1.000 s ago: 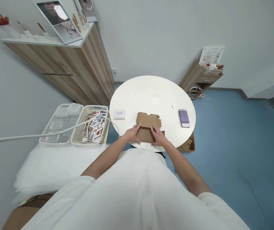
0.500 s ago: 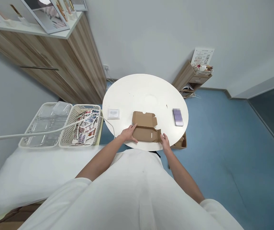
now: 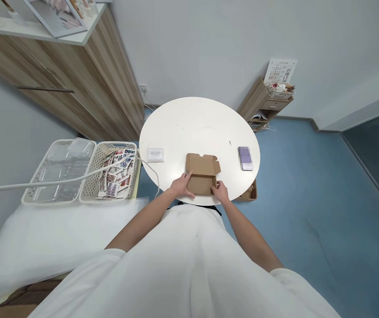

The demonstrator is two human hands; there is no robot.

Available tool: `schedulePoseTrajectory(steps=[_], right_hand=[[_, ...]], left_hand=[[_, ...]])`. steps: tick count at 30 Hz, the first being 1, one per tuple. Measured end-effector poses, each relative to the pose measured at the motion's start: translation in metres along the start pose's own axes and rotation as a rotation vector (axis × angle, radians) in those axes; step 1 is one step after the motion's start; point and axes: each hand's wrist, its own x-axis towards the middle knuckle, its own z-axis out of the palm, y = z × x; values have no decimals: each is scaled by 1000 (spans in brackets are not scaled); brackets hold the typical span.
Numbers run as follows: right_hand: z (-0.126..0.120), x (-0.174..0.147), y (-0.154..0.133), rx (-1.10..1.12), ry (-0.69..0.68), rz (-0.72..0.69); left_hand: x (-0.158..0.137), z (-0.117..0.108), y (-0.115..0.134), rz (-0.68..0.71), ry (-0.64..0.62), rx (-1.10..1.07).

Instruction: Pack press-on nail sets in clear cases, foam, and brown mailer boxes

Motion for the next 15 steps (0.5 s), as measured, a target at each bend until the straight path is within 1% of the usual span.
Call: schedulePoseTrajectory(steps=[4,7,11,15], right_hand=[[1,1,-4,-222,-8,8],[1,0,-7,-289,-3,24],[-2,-1,-5,-288,10,7],[-4,-1,-1,-199,-20,-18]], left_hand=[[-1,3,4,-15,-5,-23],[0,4,5,-31,-5,-39],[-2,7,7,-50,-9,-69],[-10,13,9,-60,21,-119]])
